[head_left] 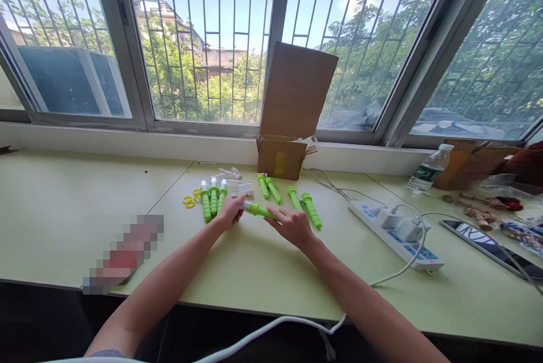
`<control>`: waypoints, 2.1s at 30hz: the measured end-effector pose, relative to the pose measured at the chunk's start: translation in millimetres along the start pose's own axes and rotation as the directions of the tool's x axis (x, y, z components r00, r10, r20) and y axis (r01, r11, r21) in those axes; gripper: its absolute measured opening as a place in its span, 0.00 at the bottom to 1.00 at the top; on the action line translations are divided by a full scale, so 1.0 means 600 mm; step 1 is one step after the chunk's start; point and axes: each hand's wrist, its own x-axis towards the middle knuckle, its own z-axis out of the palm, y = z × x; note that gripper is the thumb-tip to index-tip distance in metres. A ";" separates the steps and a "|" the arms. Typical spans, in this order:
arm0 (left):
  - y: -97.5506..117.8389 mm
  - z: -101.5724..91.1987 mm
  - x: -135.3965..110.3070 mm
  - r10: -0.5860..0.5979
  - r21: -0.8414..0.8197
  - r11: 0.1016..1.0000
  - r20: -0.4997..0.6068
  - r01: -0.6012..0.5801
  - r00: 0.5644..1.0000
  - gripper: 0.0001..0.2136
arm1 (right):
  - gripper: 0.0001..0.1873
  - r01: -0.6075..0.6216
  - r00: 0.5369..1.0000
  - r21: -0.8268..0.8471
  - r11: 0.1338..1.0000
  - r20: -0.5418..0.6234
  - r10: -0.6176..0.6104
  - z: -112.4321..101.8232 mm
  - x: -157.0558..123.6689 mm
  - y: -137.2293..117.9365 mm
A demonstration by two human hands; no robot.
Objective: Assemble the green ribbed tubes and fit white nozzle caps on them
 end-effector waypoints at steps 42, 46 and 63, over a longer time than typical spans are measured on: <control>0.016 -0.004 -0.005 0.252 0.152 0.955 0.038 -0.255 0.967 0.10 | 0.22 -0.221 0.974 0.398 0.891 0.050 0.219 0.013 0.000 0.008; 0.016 -0.001 -0.008 0.070 0.125 0.989 0.072 -0.079 0.995 0.15 | 0.18 -0.069 0.994 0.101 0.992 -0.081 0.078 0.009 -0.003 0.016; 0.007 0.002 0.003 0.121 0.311 0.948 -0.147 -0.071 0.982 0.18 | 0.22 -0.099 0.992 0.149 0.984 0.092 0.086 0.001 -0.002 -0.009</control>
